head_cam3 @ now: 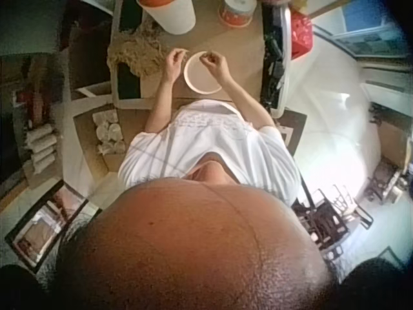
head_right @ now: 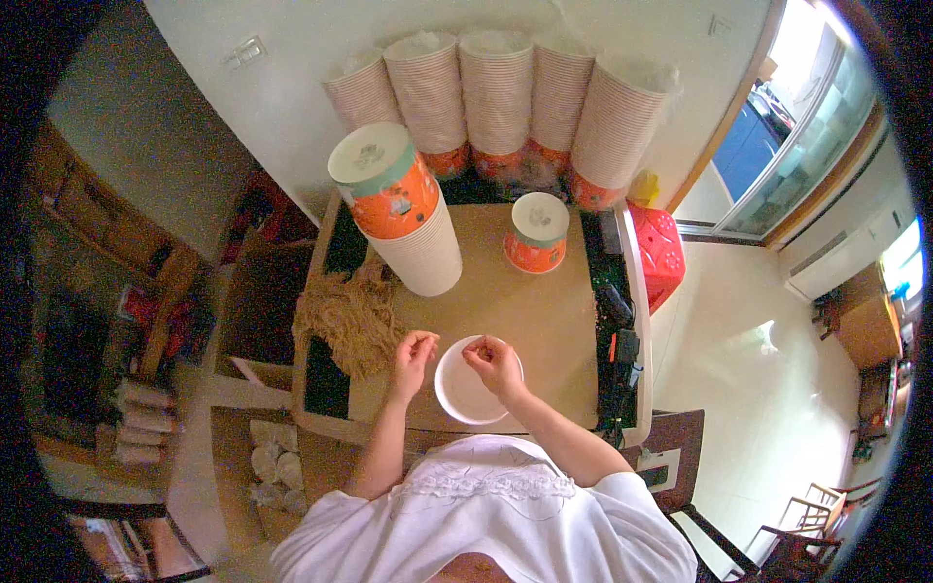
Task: Organizing and inspecting large paper buckets on a workspace.
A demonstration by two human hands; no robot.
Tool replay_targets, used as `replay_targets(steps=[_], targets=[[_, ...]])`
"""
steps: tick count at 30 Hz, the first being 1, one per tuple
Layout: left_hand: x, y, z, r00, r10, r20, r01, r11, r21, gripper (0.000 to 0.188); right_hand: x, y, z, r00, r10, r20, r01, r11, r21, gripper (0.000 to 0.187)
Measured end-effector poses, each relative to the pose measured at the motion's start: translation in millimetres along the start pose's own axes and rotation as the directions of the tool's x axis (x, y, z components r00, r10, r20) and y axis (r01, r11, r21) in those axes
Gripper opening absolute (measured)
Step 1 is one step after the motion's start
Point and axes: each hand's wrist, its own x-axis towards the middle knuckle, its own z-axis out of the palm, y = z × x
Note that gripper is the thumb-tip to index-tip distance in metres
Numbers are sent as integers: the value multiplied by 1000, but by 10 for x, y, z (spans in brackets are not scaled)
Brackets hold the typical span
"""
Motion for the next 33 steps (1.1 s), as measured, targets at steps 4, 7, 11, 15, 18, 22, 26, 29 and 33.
replay_targets(steps=[4,7,11,15,18,22,26,29,33], targets=[[88,-532,-190,1000,16,19,-20,972,236,13,81,352,113,933,328,148,-354,914,201,12],[46,-703,-202,998,1,66,-24,938,346,16,88,497,212,921,338,193,-379,891,248,12],[29,-613,-71,994,5,108,-45,926,374,16,54,535,136,945,245,214,-288,937,199,11],[44,-460,-3,986,41,163,-130,799,588,13,-95,266,17,984,45,170,-39,998,-41,8],[49,22,134,919,345,189,-386,697,604,11,-189,-86,-201,941,-336,34,334,911,-243,8],[-15,421,213,759,582,292,-620,511,595,24,-354,-564,-373,910,-415,-19,384,857,-345,9],[-76,602,220,696,654,298,-683,474,556,29,-443,-755,-390,928,-372,-3,341,856,-388,11],[-126,755,187,628,711,318,-745,430,510,32,-458,-855,-404,883,-465,-61,414,835,-362,13],[-162,910,156,571,775,271,-772,393,500,35,-470,-903,-444,785,-619,5,565,713,-416,16]])
